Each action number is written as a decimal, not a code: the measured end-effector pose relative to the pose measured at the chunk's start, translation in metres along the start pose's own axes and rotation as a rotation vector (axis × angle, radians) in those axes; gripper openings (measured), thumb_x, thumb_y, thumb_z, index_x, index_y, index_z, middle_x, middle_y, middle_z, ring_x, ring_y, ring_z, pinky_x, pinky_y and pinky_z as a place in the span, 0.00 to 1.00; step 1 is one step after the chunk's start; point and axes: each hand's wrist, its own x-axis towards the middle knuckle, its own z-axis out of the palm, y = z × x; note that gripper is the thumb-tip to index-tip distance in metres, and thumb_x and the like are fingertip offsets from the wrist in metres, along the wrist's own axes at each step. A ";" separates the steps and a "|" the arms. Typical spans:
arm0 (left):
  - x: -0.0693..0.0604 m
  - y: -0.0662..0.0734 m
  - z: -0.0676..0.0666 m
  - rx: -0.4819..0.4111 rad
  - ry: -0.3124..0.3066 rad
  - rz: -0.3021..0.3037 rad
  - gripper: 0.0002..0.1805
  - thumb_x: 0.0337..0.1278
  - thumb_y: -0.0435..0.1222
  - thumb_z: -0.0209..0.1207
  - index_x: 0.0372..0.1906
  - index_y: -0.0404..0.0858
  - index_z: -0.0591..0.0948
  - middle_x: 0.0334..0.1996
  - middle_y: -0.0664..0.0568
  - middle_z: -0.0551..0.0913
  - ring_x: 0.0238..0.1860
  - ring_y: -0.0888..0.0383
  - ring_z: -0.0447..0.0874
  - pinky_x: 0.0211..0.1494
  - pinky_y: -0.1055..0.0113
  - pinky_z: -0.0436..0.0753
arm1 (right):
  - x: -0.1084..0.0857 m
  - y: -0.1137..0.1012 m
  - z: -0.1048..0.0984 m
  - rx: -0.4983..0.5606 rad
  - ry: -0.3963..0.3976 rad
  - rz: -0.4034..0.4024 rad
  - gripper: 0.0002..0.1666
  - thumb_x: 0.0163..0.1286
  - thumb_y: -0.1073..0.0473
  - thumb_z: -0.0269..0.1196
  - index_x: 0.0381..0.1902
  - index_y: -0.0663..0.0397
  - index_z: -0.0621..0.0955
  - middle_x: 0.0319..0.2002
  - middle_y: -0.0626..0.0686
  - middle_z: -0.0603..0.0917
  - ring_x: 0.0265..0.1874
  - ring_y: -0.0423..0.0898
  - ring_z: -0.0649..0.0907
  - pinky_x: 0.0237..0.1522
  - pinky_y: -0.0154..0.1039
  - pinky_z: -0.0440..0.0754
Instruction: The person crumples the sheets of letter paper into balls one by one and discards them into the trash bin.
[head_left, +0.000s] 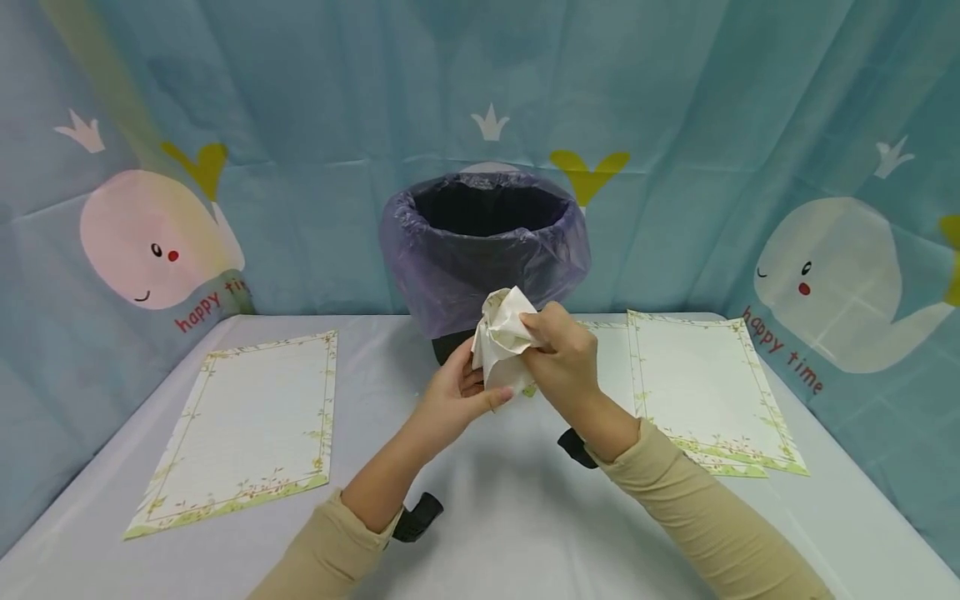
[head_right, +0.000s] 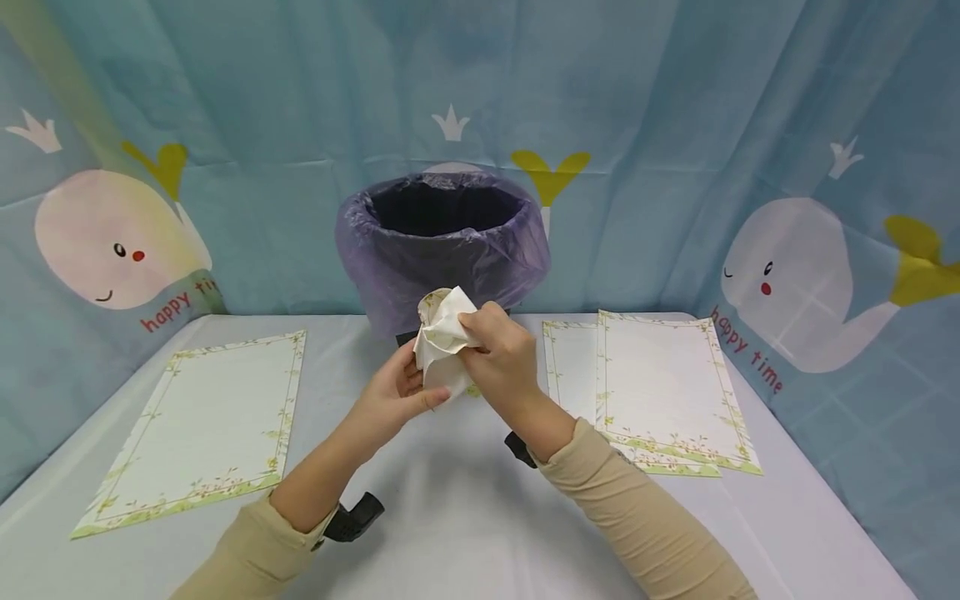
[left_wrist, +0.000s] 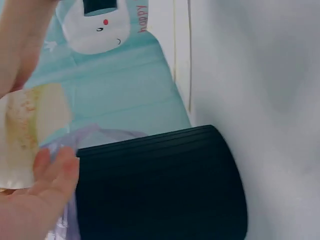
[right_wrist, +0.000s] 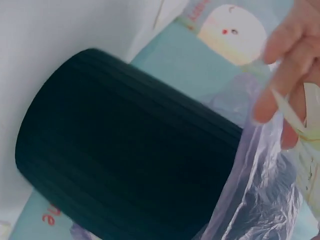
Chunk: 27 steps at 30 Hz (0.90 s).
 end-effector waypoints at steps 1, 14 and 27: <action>0.000 -0.001 -0.001 -0.006 0.032 0.015 0.40 0.60 0.26 0.62 0.73 0.33 0.56 0.65 0.36 0.68 0.63 0.43 0.71 0.58 0.57 0.77 | 0.001 -0.002 0.000 0.007 -0.007 0.014 0.22 0.37 0.85 0.56 0.32 0.66 0.80 0.21 0.54 0.73 0.16 0.44 0.66 0.18 0.35 0.65; 0.006 -0.007 -0.010 -0.183 0.386 -0.023 0.07 0.67 0.27 0.54 0.41 0.23 0.76 0.31 0.51 0.79 0.29 0.61 0.81 0.37 0.69 0.82 | -0.006 -0.009 -0.007 0.328 -0.517 0.172 0.44 0.59 0.53 0.73 0.62 0.65 0.60 0.69 0.66 0.58 0.62 0.58 0.68 0.59 0.45 0.71; 0.005 -0.003 0.002 -0.024 0.432 0.061 0.10 0.65 0.29 0.58 0.36 0.22 0.76 0.22 0.49 0.80 0.22 0.62 0.78 0.26 0.70 0.82 | -0.003 -0.010 0.001 -0.077 -0.439 0.024 0.66 0.18 0.45 0.85 0.57 0.63 0.67 0.49 0.58 0.75 0.49 0.55 0.76 0.50 0.51 0.74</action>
